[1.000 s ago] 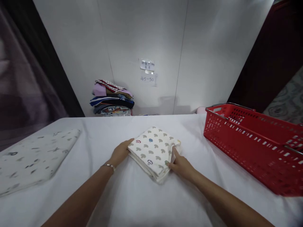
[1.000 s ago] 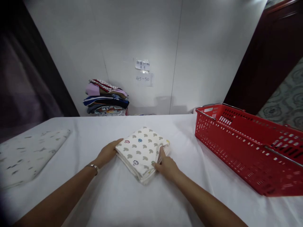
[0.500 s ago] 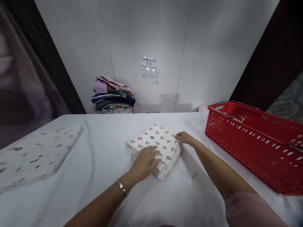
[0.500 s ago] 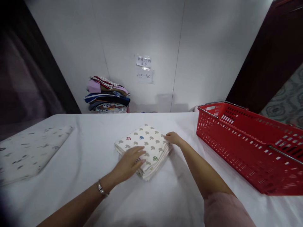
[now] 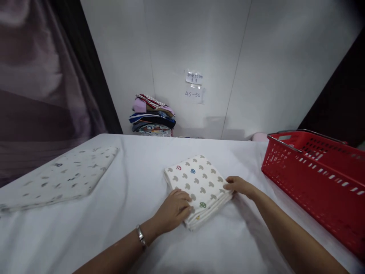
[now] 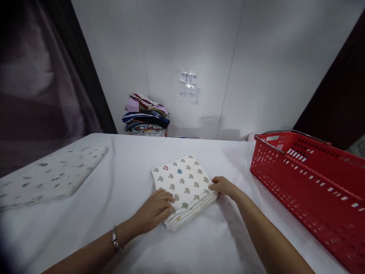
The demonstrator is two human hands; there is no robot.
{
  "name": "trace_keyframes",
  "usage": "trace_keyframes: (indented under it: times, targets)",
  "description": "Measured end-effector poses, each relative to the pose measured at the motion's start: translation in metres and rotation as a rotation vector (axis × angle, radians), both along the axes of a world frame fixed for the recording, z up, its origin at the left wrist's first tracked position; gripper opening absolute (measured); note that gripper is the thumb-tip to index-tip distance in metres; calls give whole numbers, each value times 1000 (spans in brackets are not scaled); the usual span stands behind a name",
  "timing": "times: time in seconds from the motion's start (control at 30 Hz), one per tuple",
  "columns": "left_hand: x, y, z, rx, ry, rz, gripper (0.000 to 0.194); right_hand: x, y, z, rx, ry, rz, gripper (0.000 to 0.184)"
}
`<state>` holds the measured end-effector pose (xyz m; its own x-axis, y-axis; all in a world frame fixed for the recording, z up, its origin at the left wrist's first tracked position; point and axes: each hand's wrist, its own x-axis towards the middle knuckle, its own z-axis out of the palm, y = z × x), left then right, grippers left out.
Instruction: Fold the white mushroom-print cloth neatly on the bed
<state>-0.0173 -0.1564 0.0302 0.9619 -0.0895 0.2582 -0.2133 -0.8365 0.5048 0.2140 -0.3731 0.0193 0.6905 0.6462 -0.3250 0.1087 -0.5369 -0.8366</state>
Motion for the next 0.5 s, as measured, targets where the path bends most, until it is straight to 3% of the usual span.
trace_keyframes:
  times: [0.1, 0.23, 0.33, 0.43, 0.5]
  targets:
    - [2, -17, -2, 23, -41, 68, 25, 4, 8, 8, 3, -17, -34, 37]
    - [-4, -29, -15, 78, -87, 95, 16, -7, 16, -7, -99, -233, -38, 42]
    - [-18, -19, -17, 110, -94, 40, 14, -28, 5, -24, -137, -396, -20, 42]
    - [-34, 2, -8, 78, -56, -71, 14, -48, -17, -31, -110, -247, 73, 43]
    - [-38, 15, 2, 19, -6, -48, 19, -54, -25, -26, -108, -153, 154, 44]
